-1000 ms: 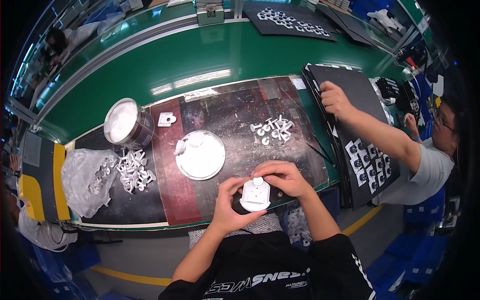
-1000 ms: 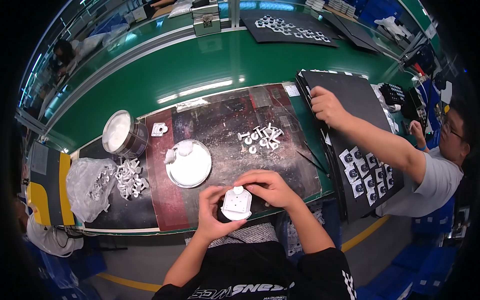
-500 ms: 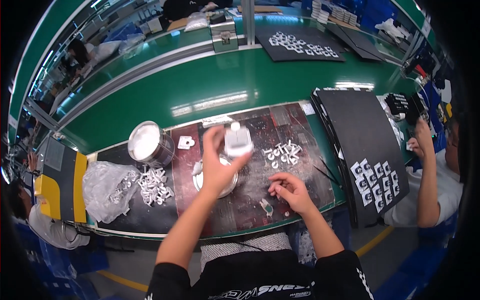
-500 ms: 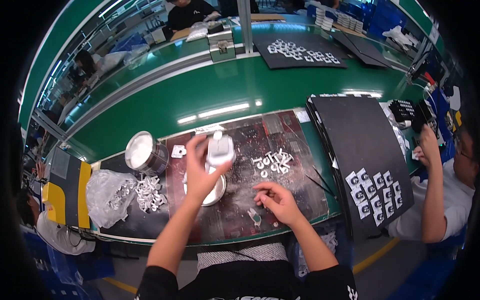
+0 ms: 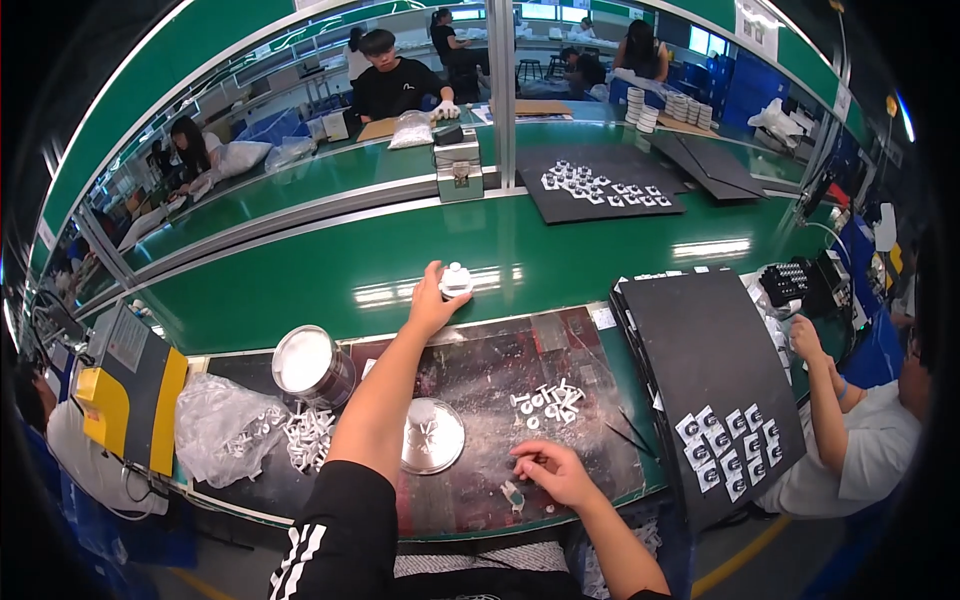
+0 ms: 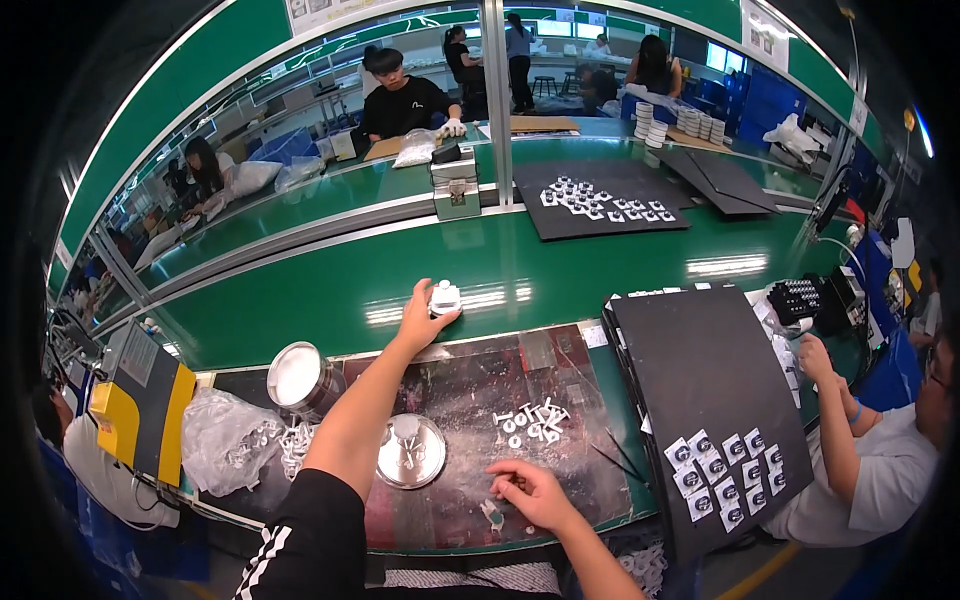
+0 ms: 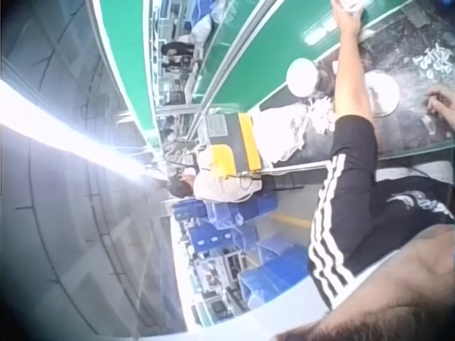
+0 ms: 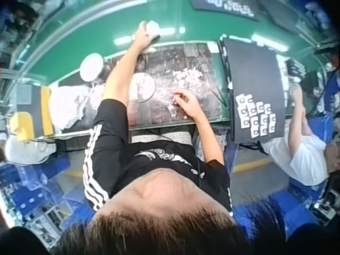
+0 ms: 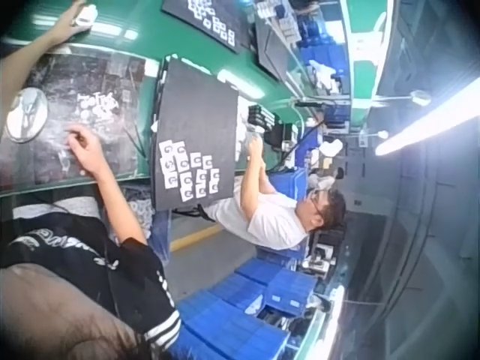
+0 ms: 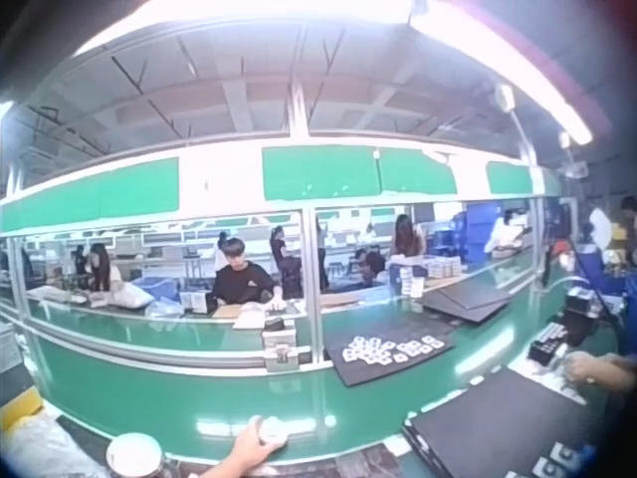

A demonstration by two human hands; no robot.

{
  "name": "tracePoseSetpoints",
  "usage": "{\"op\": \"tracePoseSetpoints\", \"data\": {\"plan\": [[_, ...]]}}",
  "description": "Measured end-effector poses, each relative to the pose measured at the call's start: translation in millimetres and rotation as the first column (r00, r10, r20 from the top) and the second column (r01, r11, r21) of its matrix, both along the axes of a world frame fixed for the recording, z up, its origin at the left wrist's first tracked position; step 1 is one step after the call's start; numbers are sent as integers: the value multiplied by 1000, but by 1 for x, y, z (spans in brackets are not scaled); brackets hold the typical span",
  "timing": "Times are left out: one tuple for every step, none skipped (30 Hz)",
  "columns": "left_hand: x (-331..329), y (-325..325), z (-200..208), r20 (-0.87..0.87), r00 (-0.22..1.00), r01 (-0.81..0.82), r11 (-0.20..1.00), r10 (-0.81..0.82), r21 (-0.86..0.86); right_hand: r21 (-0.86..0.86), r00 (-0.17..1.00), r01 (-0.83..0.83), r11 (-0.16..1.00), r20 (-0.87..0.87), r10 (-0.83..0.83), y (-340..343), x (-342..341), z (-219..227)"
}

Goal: Assembling plastic lighting components by applying paste and joining parts at a factory workstation.

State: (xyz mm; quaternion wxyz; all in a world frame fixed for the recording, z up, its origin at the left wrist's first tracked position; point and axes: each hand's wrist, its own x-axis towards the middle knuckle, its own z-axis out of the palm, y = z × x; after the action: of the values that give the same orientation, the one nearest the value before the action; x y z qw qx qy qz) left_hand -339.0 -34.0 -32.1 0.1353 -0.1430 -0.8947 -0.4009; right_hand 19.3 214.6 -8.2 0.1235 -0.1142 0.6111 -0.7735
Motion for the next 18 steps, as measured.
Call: {"op": "tracePoseSetpoints", "data": {"plan": [[1,2,4,-1,1000,2,1000,-2,6,-4,1000,0,1000,18,0,1,2,0],[3,2,7,7,1000,-20,999,20,-25,1,1000,-3,1000,17,3,3,2,1],[6,-1,11,14,999,-47,997,47,-56,9,1000,3,1000,19,-3,4,1,0],[15,9,23,32,997,-60,992,64,-113,21,999,18,1000,29,-19,7,4,0],[21,9,30,-26,997,-78,990,76,-117,26,1000,-1,1000,30,1,6,3,0],[27,7,37,-84,992,-100,988,91,-120,19,1000,7,1000,12,-7,3,2,1],[36,8,46,-200,976,-103,992,86,-76,12,1000,15,1000,-3,-15,2,2,0],[50,8,51,-257,966,-37,998,22,-51,11,1000,19,1000,0,-19,2,1,-1],[68,7,55,-315,948,27,999,-35,-31,18,1000,-2,1000,8,2,2,0,-2],[108,21,79,-230,964,134,991,-132,-8,30,999,35,999,-3,-35,8,3,-4],[144,11,94,-305,910,286,958,-279,-23,30,999,42,999,-21,-41,6,4,-4],[181,-1,111,-226,886,416,909,-405,-1,46,999,41,998,-18,-40,4,5,1],[217,-18,122,-186,869,461,887,-458,-28,65,999,38,997,-20,-37,1,5,4],[245,-40,121,-215,866,437,892,-452,-118,84,999,32,996,-20,-30,-2,5,6],[271,-61,124,-259,868,377,902,-423,-211,93,999,29,995,-44,-25,-4,5,7],[287,-82,123,-229,909,294,925,-349,-242,113,998,52,992,-37,-48,-4,5,8],[305,-105,121,-198,944,206,938,-266,-280,129,997,69,989,-31,-65,-5,6,9],[317,-131,112,-183,971,105,962,-154,-252,161,995,83,983,-61,-74,-3,7,7]]}}
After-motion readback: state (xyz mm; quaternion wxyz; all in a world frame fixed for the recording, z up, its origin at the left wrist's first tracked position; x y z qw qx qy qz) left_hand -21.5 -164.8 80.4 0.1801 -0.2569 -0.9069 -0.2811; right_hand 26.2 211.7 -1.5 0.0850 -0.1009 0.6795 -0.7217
